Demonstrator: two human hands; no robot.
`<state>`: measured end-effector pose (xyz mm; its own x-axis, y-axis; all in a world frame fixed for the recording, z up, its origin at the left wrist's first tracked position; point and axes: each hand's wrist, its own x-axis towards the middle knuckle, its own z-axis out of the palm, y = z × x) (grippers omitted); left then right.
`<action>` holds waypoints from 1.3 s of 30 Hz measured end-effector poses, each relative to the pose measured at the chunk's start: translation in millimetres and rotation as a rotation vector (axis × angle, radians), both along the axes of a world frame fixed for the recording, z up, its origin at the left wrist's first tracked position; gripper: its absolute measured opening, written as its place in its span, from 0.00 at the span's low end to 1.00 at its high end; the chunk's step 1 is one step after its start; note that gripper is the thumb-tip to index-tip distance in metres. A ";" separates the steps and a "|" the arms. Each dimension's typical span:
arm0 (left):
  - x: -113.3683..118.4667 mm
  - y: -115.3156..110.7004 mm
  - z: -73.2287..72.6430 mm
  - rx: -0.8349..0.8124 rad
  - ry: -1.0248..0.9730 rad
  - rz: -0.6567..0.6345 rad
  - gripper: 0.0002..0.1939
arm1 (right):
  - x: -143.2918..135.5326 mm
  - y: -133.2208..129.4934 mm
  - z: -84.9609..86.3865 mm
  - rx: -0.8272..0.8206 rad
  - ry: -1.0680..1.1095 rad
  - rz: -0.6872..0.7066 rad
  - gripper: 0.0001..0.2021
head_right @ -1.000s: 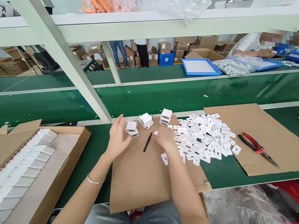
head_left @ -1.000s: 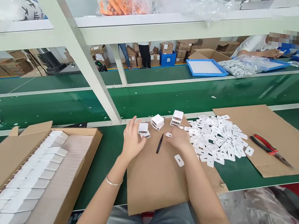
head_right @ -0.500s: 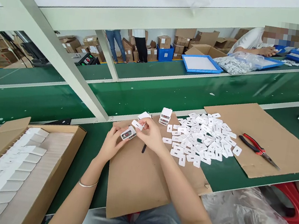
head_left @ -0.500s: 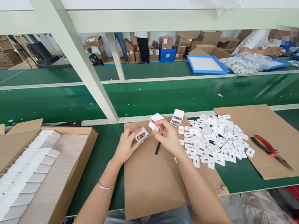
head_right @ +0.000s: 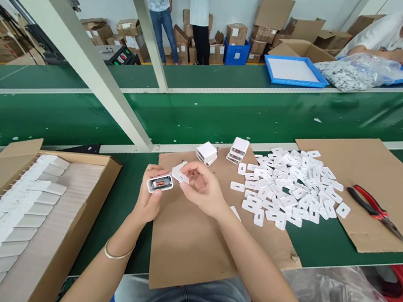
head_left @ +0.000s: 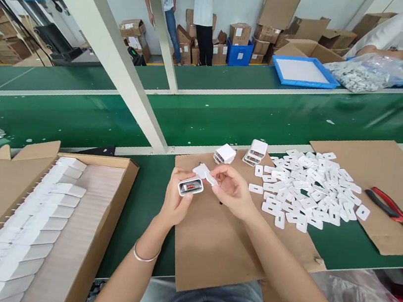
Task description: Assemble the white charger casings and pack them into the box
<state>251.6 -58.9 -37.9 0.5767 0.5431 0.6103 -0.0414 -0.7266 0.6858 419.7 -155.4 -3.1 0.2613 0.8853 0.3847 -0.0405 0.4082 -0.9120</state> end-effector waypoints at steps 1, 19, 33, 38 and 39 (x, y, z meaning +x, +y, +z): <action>-0.4 -0.3 0.9 0.003 -0.002 -0.001 0.23 | -0.2 -0.6 0.5 0.000 -0.003 0.008 0.12; -1.8 -0.8 3.1 -0.074 0.050 -0.021 0.21 | -3.5 -3.6 -0.9 -0.041 -0.115 -0.027 0.09; 0.3 -4.8 6.1 -0.145 0.148 0.028 0.31 | -8.2 -4.3 -4.3 0.012 -0.539 -0.160 0.15; 0.5 -5.1 7.0 -0.103 0.152 0.022 0.25 | -8.4 -4.6 -4.3 0.034 -0.566 -0.171 0.14; 0.7 -5.2 6.9 -0.115 0.140 0.016 0.24 | -8.2 -4.8 -3.7 0.032 -0.551 -0.158 0.14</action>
